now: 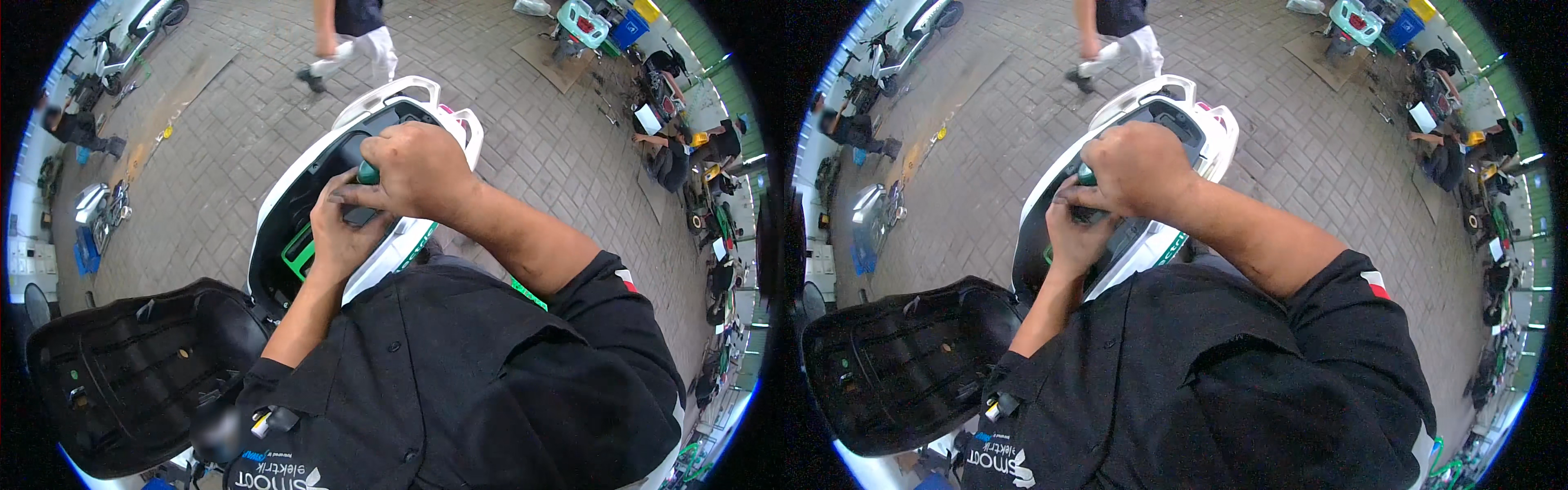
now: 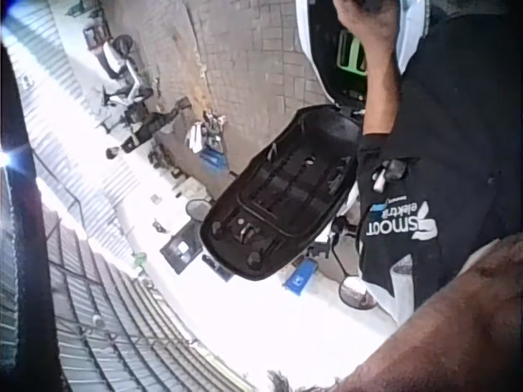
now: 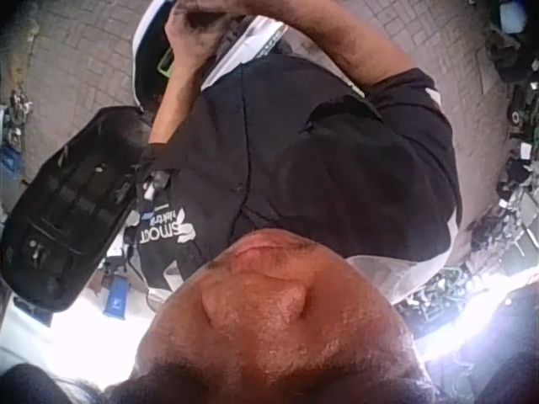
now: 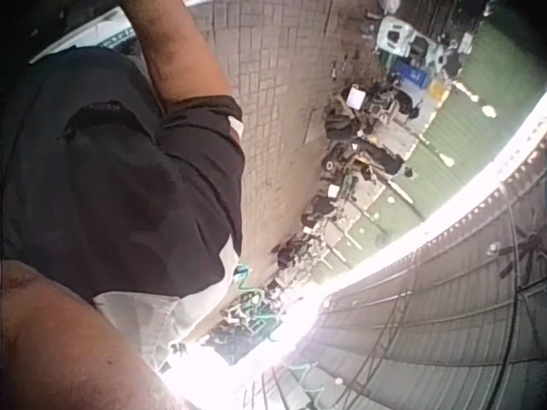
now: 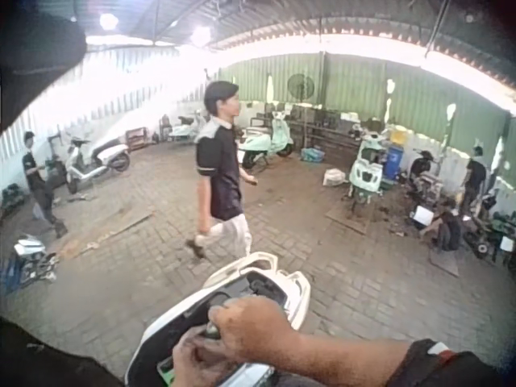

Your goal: The person assembles an electronic component by screwing a mounting plate onto it with a screwdriver and screws. They then open the seat of a white scooter and use the screwdriver to install the component and secure its wiring inside the internal storage compartment.

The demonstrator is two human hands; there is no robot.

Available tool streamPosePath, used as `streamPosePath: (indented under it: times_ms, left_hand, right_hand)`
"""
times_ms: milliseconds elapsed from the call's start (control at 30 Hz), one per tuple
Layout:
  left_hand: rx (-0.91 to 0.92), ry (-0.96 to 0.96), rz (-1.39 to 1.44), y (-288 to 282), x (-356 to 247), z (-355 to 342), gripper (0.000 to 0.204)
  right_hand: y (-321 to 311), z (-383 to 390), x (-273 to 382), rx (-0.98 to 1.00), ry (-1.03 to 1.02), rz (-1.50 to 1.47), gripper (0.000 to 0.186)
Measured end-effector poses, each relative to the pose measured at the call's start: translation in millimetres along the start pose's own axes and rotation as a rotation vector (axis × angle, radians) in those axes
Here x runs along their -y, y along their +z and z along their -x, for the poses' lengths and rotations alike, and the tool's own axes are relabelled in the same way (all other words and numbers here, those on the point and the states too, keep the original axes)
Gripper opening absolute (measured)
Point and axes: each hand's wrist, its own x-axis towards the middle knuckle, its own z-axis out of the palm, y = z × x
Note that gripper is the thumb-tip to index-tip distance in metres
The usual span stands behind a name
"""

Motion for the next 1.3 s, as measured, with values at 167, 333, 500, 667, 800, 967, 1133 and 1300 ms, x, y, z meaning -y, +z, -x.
streamPosePath:
  times_ms: [167, 333, 500, 667, 800, 967, 1133, 1300]
  left_hand:
    - [0.049, -0.238, 0.203, -8, 9, 4, 0.040]
    - [0.376, -0.194, 0.325, -24, 15, -5, 0.045]
    - [-0.015, -0.168, 0.199, -3, -7, 2, 0.045]
    - [0.004, -0.139, -0.019, -8, 23, 14, 0.048]
    - [0.137, 0.144, -0.022, -21, 37, -3, 0.048]
    - [0.091, -0.004, 0.090, -6, 28, 7, 0.044]
    - [-0.158, 0.003, -0.125, 2, 25, 4, 0.050]
    - [0.420, -0.161, 0.106, -31, 24, -17, 0.049]
  right_hand:
    - [-11, -2, -4, 0.082, -0.064, -0.132, 0.049]
    - [-9, -6, -30, 0.308, -0.313, -0.525, 0.033]
    - [-2, 1, -8, 0.137, -0.151, -0.148, 0.039]
    - [-9, -4, 1, 0.074, -0.144, -0.106, 0.048]
    - [-1, -3, -31, 0.082, -0.344, -0.293, 0.043]
    - [-7, -5, -8, 0.090, -0.159, -0.118, 0.040]
    - [-3, -5, 4, 0.116, -0.120, -0.055, 0.049]
    - [-6, -7, -20, 0.246, -0.304, -0.313, 0.046]
